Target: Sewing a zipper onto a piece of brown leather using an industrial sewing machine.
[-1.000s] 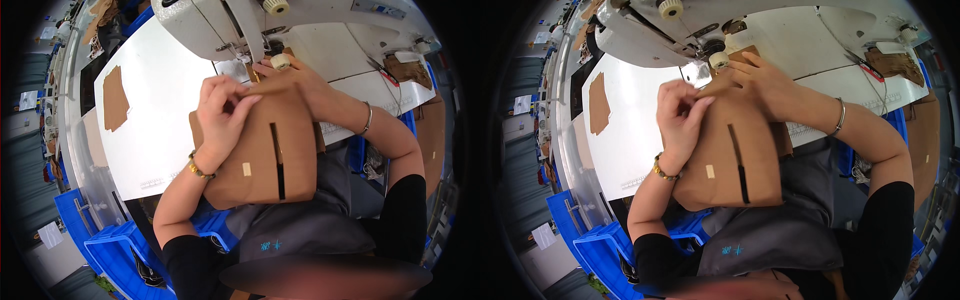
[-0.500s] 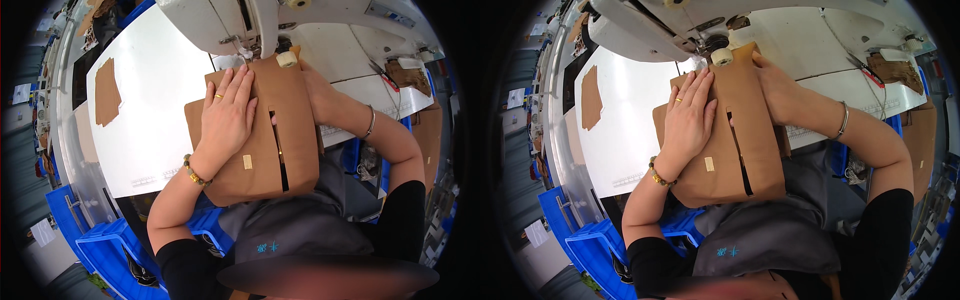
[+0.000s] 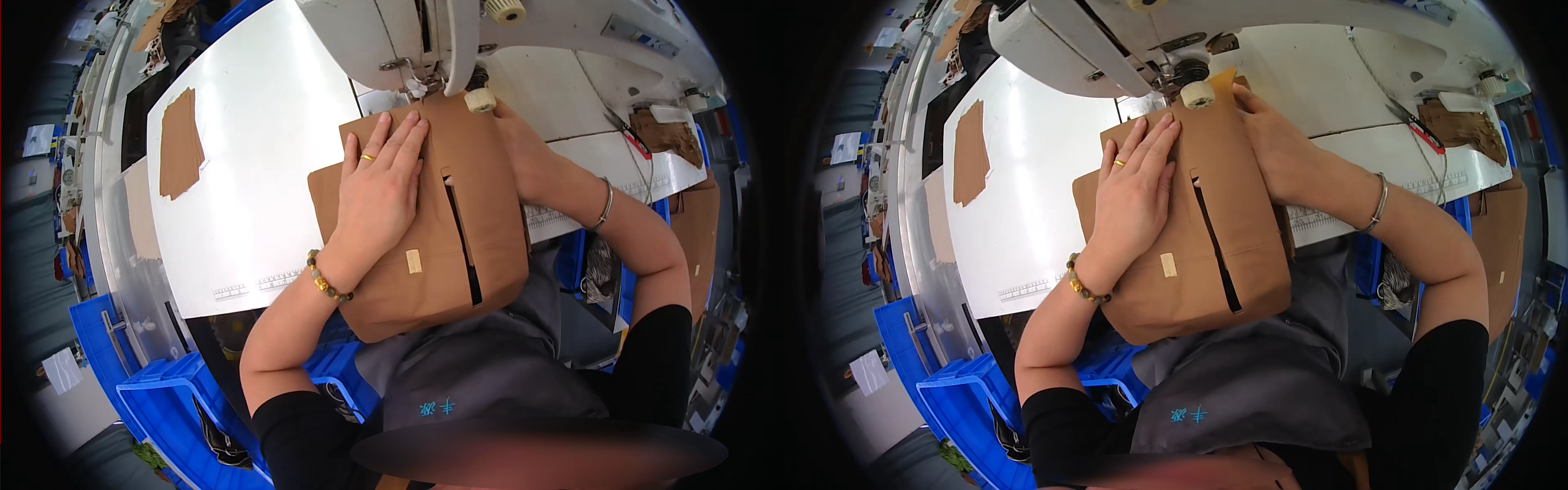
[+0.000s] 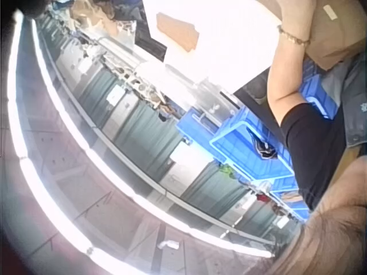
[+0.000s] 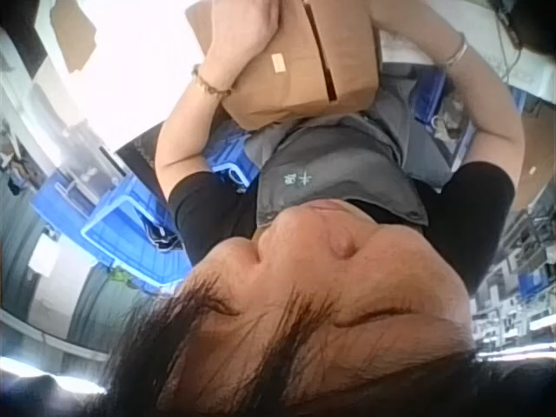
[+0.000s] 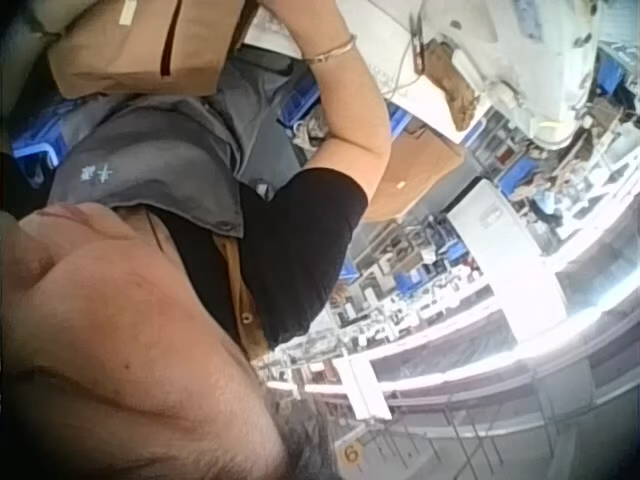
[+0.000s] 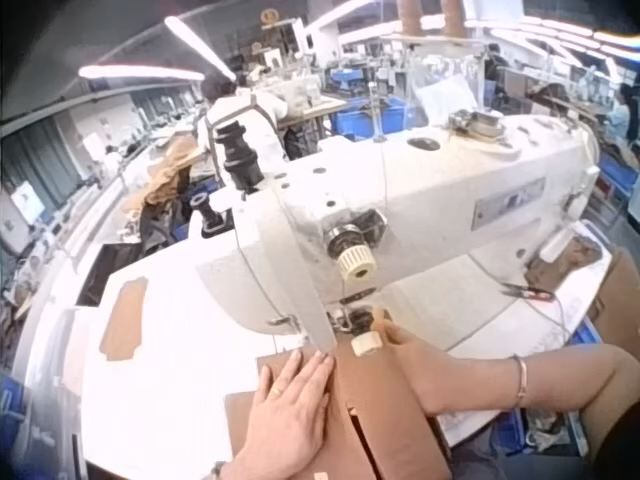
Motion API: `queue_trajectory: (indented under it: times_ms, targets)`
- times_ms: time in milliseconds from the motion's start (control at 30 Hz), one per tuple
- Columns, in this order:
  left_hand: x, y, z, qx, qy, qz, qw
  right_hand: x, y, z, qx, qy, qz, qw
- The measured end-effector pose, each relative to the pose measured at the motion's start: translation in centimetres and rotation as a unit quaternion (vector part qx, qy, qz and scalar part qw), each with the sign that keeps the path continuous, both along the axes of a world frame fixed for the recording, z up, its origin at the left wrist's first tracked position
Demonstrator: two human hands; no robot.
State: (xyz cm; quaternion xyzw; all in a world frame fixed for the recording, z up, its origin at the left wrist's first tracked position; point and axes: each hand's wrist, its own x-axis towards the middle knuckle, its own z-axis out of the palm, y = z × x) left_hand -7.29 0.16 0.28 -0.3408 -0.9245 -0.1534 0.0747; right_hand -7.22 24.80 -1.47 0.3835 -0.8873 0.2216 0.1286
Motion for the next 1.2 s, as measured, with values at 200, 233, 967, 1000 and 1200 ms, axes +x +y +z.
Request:
queue_trajectory:
  times_ms: [200,233,967,1000,1200]
  targets:
    - [-0.2,0.1,0.3,0.0,0.0,-0.001,1.0,0.1,0.2,0.2,0.011,-0.004,0.012,1.0]
    - [-0.1,0.1,0.3,0.003,-0.001,0.001,1.0,0.2,0.1,0.3,0.009,-0.015,0.004,1.0]
    - [-5.0,-0.1,-0.3,0.015,0.038,0.0,0.999,0.7,-0.2,0.5,0.051,-0.031,-0.017,0.998]
    - [-5.9,-0.1,-0.4,0.031,0.032,-0.011,0.999,0.7,-0.3,0.6,0.052,-0.032,-0.016,0.998]
    - [-9.3,-0.2,-0.8,0.042,0.068,-0.028,0.996,0.6,-0.3,0.7,-0.007,-0.041,0.0,0.999]
